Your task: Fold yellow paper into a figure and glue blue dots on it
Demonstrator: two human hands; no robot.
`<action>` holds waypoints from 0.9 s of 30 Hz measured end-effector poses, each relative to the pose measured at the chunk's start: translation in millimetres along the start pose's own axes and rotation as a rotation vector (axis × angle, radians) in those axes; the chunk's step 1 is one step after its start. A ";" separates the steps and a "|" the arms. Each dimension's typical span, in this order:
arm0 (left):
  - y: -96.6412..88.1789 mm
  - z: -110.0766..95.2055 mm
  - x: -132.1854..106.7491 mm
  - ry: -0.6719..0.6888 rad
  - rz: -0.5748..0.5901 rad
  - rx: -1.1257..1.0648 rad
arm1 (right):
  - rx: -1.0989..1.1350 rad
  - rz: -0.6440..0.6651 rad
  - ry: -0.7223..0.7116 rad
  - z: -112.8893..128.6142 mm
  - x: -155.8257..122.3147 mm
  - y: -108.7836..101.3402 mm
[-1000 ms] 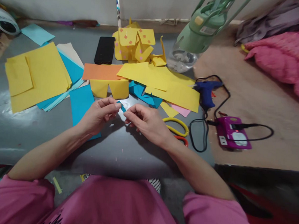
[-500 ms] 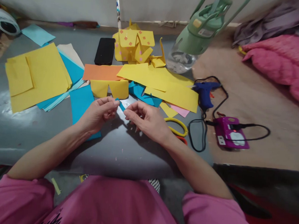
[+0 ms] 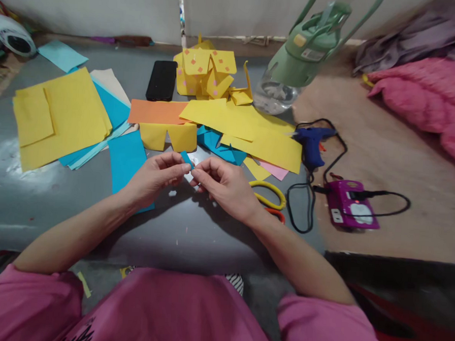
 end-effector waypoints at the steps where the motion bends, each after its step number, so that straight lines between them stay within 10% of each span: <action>1: 0.1 0.1 0.2 0.003 -0.004 -0.017 | -0.009 -0.005 -0.009 0.4 0.1 -0.2; 11: -5.3 0.4 2.8 -0.054 -0.013 -0.121 | -0.143 -0.055 -0.125 8.2 -4.4 -3.4; 20: -0.4 3.2 1.4 -0.142 0.075 -0.165 | -0.626 -0.210 -0.689 22.3 -12.4 -5.6; 27: 1.7 -0.3 -0.6 -0.101 0.088 -0.025 | -0.626 -0.211 -0.670 24.9 -11.9 -6.3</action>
Point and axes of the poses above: each hand's wrist, its own x-axis towards the middle knuckle, its own y-axis out of the palm, z = x × y, the point moved 5 cm from there along x, towards the middle knuckle, and after that the axes turned 5 degrees about y, right-handed, at the moved point
